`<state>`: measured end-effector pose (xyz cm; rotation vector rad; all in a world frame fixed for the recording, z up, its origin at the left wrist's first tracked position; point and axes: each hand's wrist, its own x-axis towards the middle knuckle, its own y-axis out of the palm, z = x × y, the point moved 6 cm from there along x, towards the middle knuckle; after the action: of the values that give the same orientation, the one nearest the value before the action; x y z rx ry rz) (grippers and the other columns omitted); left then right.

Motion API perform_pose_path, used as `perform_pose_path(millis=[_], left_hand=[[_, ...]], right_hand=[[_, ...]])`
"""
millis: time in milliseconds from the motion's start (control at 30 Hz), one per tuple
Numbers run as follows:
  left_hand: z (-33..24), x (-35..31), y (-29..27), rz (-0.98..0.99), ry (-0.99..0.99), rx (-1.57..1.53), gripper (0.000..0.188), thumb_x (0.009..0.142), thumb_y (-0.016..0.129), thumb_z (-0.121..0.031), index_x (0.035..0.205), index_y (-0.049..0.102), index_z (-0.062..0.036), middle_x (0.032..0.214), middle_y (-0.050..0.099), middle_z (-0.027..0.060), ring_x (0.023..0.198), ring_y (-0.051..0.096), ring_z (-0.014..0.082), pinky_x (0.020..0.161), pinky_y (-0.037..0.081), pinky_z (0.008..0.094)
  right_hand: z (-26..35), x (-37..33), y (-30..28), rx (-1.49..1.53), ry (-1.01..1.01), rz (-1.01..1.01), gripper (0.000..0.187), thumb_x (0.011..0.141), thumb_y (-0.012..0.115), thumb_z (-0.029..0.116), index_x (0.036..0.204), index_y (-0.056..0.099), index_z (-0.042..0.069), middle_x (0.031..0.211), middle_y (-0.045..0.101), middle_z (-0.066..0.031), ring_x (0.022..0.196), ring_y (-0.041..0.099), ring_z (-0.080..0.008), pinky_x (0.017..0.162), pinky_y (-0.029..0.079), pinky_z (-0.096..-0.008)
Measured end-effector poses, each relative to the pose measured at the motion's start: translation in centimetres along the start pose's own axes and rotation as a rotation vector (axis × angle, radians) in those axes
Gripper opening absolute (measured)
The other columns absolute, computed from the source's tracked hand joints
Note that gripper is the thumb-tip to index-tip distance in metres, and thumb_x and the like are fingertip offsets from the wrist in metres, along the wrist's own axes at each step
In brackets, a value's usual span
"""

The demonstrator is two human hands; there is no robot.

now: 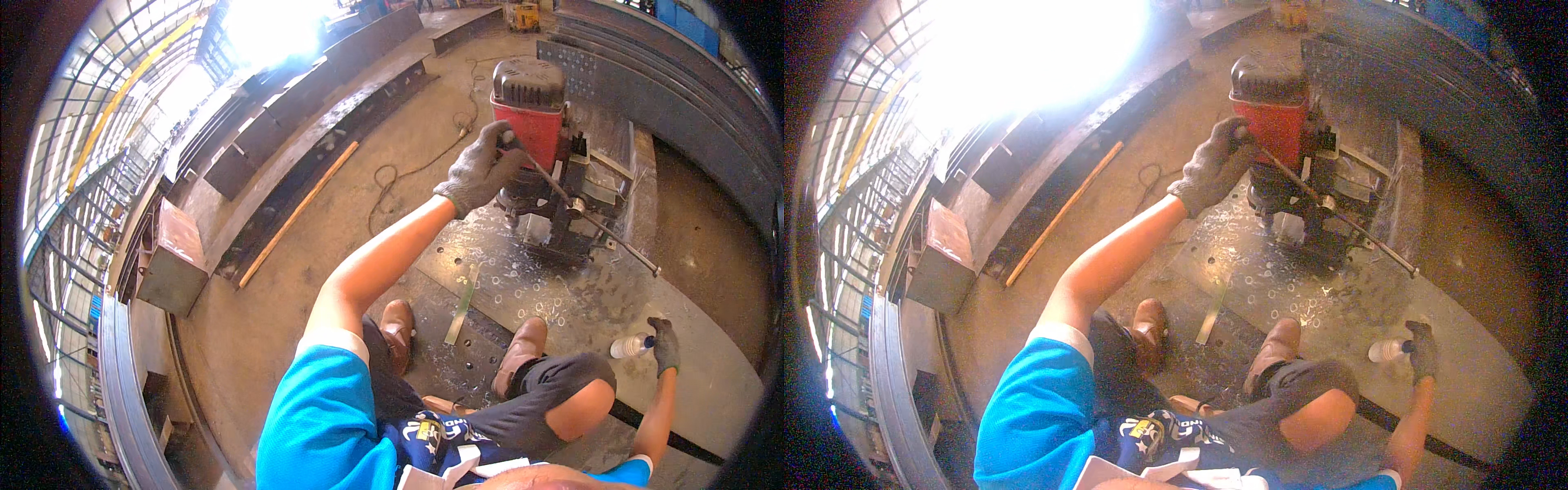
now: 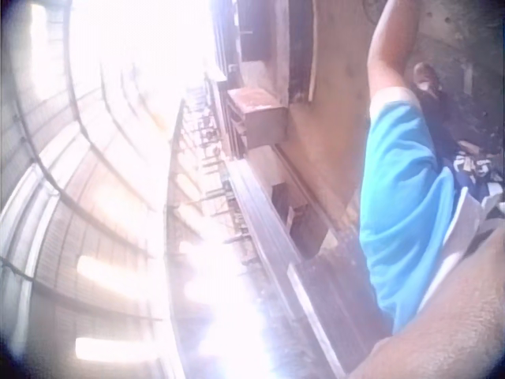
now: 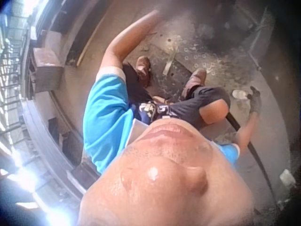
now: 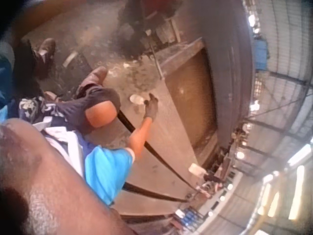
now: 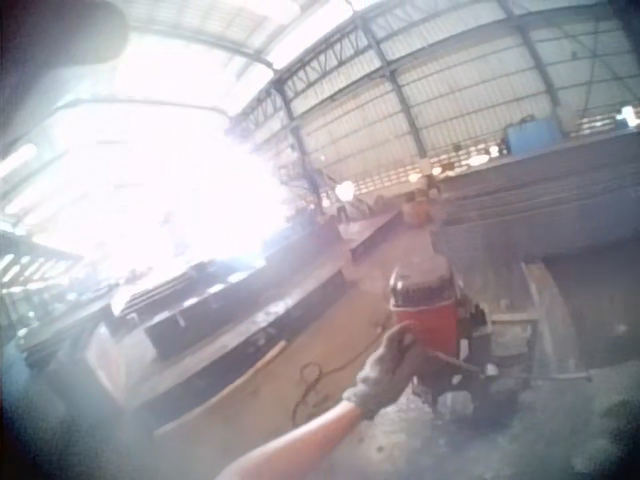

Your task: The person sits at a drill press and drills holes into a metal plate. They repeatedly position the plate, lower the drill to cut holes, and apply liquid from a bottle to the work area between drilling cycles.

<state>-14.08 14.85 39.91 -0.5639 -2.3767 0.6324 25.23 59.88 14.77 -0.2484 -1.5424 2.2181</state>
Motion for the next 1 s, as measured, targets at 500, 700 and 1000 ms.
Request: perform_pose_path(millis=[500,700,1000], left_hand=[[15.6,-9.7,-0.8,0.671,-0.277,0.483,0.079,0.091,0.071,-0.052,0.151,0.045,-0.0078,0.142,0.06,0.0236,0.132,0.059,0.0389,0.11,0.047,0.0465],[11.7,-11.0,4.7,0.762,-0.069,0.262,0.09,0.084,0.081,-0.049,0.152,0.043,-0.0044,0.147,0.056,0.0243,0.133,0.058,0.0379,0.11,0.047,0.0473],[4.7,-13.1,5.4,0.519,0.069,-0.048,0.115,0.071,0.094,-0.042,0.159,0.028,-0.0092,0.142,0.06,0.0231,0.132,0.059,0.0391,0.109,0.049,0.0471]], right_hand=[[2.7,0.6,5.0,-0.138,0.262,-0.133,0.023,0.081,0.066,0.026,0.082,0.073,0.004,0.097,0.067,-0.0281,0.093,0.067,-0.0463,0.08,0.054,-0.0501],[17.7,5.3,1.8,-0.141,-0.408,-0.054,0.013,0.081,0.064,0.015,0.085,0.07,0.004,0.091,0.067,-0.0246,0.088,0.065,-0.0437,0.074,0.05,-0.052],[45.0,11.3,-4.0,0.42,-0.847,0.271,0.032,0.096,0.056,0.032,0.111,0.07,0.008,0.103,0.067,-0.0165,0.097,0.066,-0.037,0.09,0.051,-0.0437]])
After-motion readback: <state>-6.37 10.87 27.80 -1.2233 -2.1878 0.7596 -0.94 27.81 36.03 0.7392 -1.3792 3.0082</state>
